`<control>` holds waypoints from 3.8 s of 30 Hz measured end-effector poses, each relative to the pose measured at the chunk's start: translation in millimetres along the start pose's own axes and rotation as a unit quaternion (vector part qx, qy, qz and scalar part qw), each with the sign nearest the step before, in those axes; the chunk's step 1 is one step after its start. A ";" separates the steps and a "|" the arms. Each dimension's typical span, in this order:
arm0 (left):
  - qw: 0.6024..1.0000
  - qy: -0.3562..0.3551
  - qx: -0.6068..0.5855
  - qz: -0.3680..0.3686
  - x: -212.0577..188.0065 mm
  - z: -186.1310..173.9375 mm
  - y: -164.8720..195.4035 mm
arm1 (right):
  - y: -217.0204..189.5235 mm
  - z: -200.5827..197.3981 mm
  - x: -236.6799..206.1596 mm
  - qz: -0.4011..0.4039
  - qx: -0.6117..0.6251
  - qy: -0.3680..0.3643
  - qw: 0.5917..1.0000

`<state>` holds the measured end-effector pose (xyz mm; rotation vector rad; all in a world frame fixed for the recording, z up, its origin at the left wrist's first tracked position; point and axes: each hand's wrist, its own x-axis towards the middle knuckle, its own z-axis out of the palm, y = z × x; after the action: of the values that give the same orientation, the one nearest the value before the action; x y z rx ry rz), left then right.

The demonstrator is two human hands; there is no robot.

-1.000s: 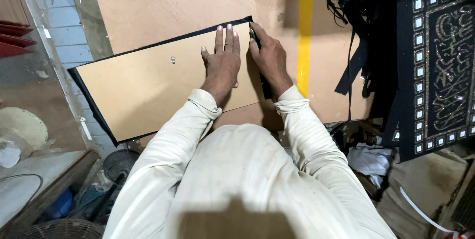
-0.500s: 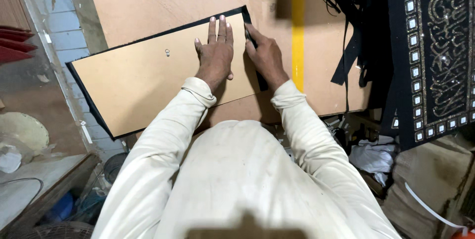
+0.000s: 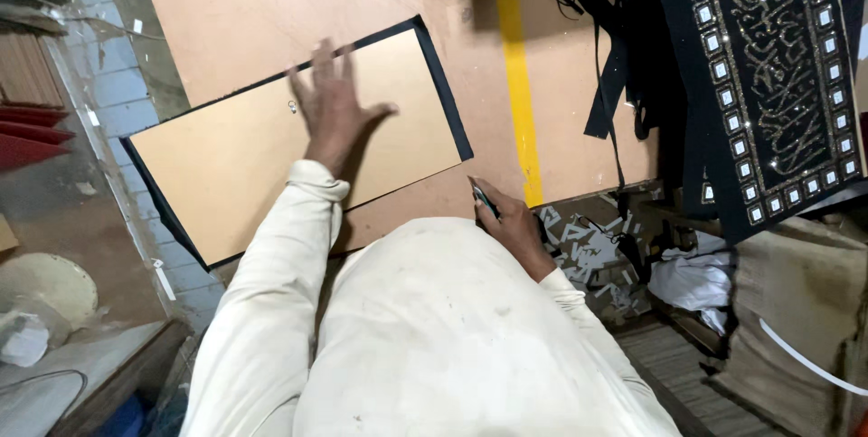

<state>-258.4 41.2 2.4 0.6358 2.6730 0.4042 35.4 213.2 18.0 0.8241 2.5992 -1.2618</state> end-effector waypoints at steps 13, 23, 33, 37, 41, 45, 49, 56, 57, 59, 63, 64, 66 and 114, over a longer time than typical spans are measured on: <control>0.991 0.115 0.026 -0.070 -133.0 -6.4 -140.2 | 48.1 -44.6 17.8 -0.091 0.039 0.185 0.978; 0.946 0.100 -0.079 -0.297 -214.7 19.9 -80.6 | 97.0 -85.2 61.2 0.008 0.362 -0.008 0.932; 0.923 0.076 -0.251 -0.282 -294.5 5.9 39.3 | 125.6 -109.6 60.1 -0.050 0.359 -0.092 0.927; 0.903 0.183 -0.247 -0.301 -326.1 -23.1 88.9 | 132.3 -112.9 61.7 -0.065 0.316 -0.126 0.938; 0.828 0.344 -0.406 -0.177 -328.8 -36.5 97.4 | 132.9 -110.2 63.0 -0.076 0.336 -0.154 0.926; 0.668 0.416 -0.589 -0.183 -290.3 1.8 70.8 | 132.7 -101.4 64.5 -0.081 0.328 -0.158 0.928; 0.567 0.420 -0.665 -0.244 -239.4 68.5 39.6 | 137.7 -95.5 63.2 -0.085 0.312 -0.168 0.931; 0.839 0.329 -0.131 -0.414 -187.4 100.9 54.1 | 135.4 -89.8 66.2 -0.044 0.321 -0.211 0.922; 0.880 0.288 -0.138 -0.351 -177.0 97.3 58.3 | 134.1 -88.3 66.6 -0.040 0.314 -0.204 0.926; 0.926 0.198 -0.180 -0.266 -155.3 88.1 63.7 | 131.3 -82.3 68.3 -0.036 0.299 -0.192 0.934; 0.965 0.030 -0.096 -0.240 -109.9 64.7 57.8 | 123.2 -69.3 72.6 -0.019 0.296 -0.171 0.940; 0.967 -0.012 -0.071 -0.243 -102.7 58.4 54.3 | 118.5 -65.2 74.4 -0.024 0.287 -0.168 0.943; 0.975 -0.029 -0.031 -0.218 -94.2 47.8 49.2 | 105.3 -57.8 78.8 -0.034 0.289 -0.171 0.941; 0.978 -0.090 0.067 -0.176 -64.6 63.7 29.4 | -20.4 6.5 144.5 -0.298 -0.099 -0.243 0.918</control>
<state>-167.6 47.6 -26.1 0.2124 2.5811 0.0651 -97.7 258.0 -22.4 -0.3247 2.5461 -1.0937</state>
